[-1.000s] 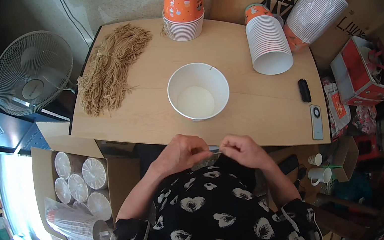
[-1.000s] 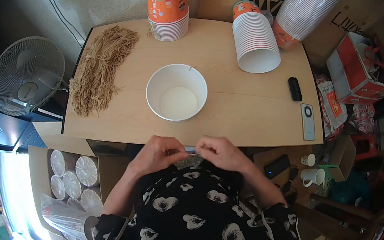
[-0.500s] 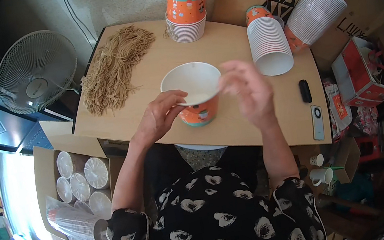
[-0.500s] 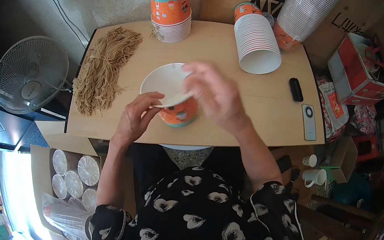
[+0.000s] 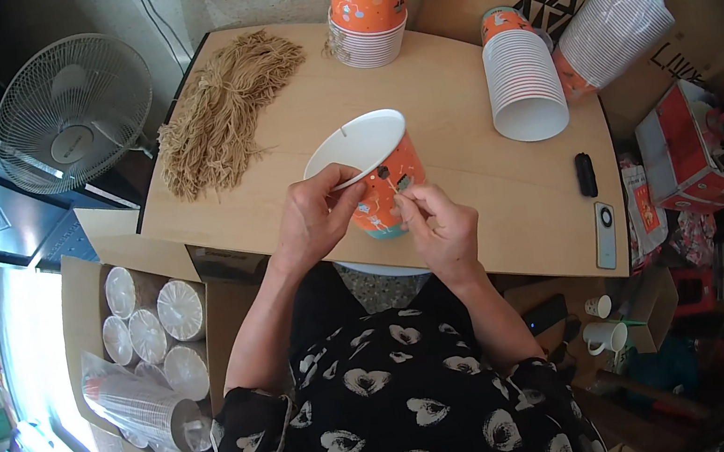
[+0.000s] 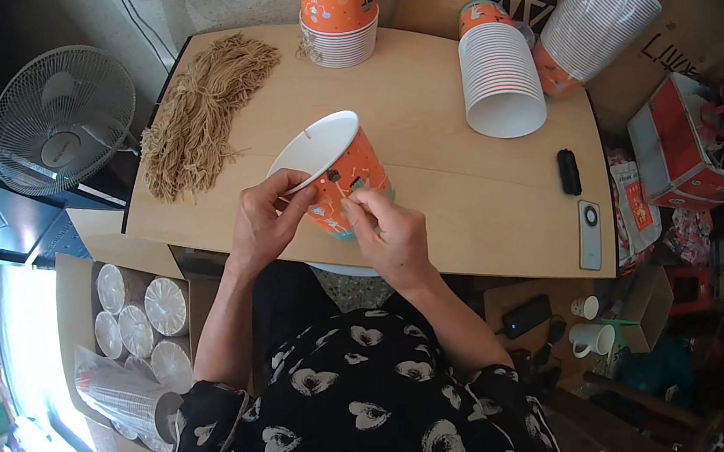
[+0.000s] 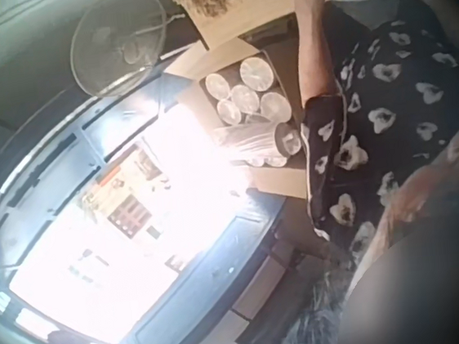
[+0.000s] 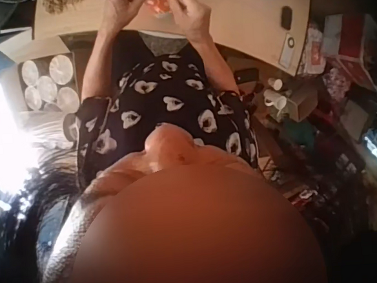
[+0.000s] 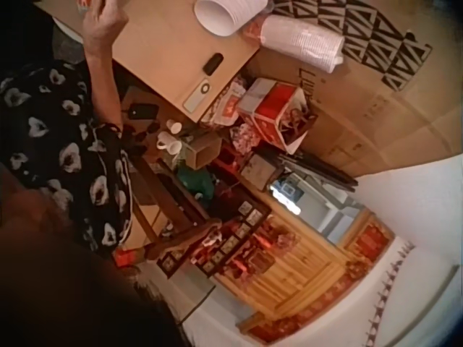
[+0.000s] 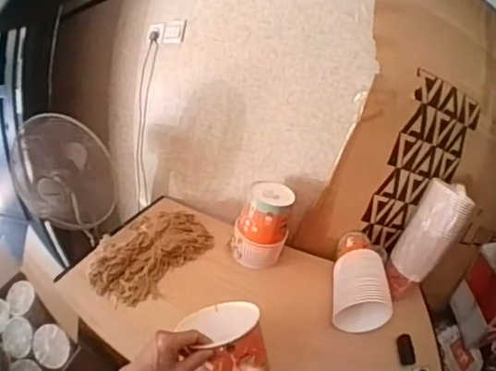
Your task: Threading thin string through pre-punched holes in paper bowls for assembly or packaging.
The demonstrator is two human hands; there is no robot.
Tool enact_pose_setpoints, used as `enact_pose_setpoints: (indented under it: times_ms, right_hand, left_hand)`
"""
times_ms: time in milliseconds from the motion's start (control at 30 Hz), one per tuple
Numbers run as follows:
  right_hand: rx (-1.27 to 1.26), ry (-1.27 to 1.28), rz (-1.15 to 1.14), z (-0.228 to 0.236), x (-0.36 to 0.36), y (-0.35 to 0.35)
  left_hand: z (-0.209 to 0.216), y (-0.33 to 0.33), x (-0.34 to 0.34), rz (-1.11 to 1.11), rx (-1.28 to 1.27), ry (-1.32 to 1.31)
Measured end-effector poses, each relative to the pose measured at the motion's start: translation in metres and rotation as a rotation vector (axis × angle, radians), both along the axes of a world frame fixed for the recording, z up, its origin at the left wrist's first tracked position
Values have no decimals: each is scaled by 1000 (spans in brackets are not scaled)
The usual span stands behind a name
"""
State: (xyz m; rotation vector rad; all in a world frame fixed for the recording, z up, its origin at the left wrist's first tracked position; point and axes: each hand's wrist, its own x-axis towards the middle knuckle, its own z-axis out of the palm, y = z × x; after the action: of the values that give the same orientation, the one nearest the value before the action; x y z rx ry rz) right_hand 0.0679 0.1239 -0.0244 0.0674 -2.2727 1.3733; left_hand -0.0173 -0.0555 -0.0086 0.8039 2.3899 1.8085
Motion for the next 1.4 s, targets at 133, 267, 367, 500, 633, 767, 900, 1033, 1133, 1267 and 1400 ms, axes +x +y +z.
enact_pose_setpoints:
  times_ms: [133,267,367,500,633,767,900,1033,1133,1267,1400]
  right_hand:
    - [-31,35,-27,4,2,-8]
    - [-127,23,-25,2,0,-12]
    - [-135,12,-6,2,0,-12]
    - [-154,-29,3,1,-2,-12]
    - [-142,-44,7,-2,-3,-9]
    - [-135,-51,-2,-5,-4,-9]
    - [-62,-2,-54,-14,0,-5]
    - [0,-17,9,-15,10,-1]
    - [33,-4,6,-21,13,1]
    - [33,-27,24,-24,16,6]
    - [76,-13,2,-30,20,12]
  left_hand:
    - [-2,5,5,54,-11,58]
    - [0,9,9,67,-60,91]
    - [-1,9,10,68,-52,83]
    - [2,9,11,58,-61,76]
    - [1,10,13,41,-57,57]
    - [4,11,17,25,-69,47]
    - [5,9,23,-66,-121,72]
    - [2,10,27,-114,-95,6]
    - [-2,11,28,-106,-106,24]
    - [0,16,31,-129,-36,-87]
    - [-9,19,33,-117,-6,-189]
